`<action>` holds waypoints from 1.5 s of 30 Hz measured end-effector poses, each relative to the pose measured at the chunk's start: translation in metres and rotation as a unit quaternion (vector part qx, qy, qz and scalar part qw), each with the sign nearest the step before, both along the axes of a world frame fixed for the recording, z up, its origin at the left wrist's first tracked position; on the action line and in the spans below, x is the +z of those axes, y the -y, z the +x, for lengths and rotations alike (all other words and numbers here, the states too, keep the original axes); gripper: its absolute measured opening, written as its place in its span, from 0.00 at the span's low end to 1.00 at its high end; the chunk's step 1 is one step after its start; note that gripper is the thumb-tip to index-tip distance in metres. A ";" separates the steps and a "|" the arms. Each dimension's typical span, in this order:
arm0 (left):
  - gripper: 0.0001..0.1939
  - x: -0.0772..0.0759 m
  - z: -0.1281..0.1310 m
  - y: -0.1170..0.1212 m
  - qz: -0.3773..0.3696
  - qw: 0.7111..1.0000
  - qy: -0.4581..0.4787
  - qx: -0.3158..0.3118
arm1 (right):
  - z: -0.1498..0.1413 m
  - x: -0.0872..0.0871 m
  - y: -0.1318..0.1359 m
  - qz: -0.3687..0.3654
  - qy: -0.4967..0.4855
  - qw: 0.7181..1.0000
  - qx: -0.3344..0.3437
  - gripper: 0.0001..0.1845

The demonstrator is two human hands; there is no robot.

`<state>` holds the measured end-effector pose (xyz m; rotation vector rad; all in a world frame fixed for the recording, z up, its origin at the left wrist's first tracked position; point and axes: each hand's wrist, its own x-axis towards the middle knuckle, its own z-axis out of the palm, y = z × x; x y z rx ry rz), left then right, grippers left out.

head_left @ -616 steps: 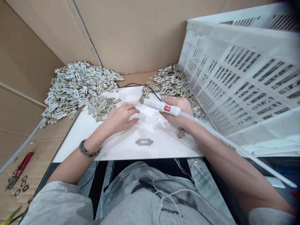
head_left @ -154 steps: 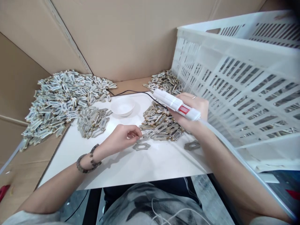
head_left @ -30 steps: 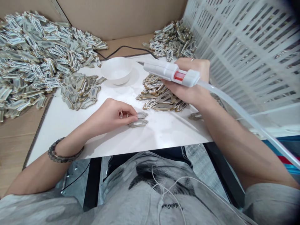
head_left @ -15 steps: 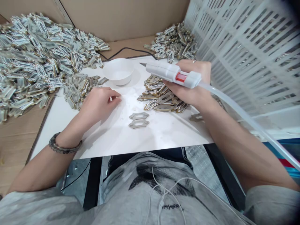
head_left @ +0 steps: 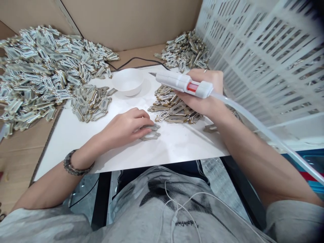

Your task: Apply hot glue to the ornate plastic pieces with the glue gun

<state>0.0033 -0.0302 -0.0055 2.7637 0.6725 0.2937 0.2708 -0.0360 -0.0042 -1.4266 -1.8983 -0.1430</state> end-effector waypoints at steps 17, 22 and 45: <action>0.15 -0.005 -0.002 -0.004 -0.017 1.000 -0.006 -0.005 | 0.001 0.006 0.002 -0.022 -0.015 1.000 0.004 0.20; 0.14 -0.002 -0.002 -0.004 -0.020 1.000 -0.001 0.002 | 0.002 0.006 0.004 -0.027 0.002 1.000 -0.004 0.17; 0.12 -0.006 -0.004 -0.008 0.044 0.992 0.046 0.105 | 0.007 0.001 0.001 0.017 -0.050 0.997 0.054 0.17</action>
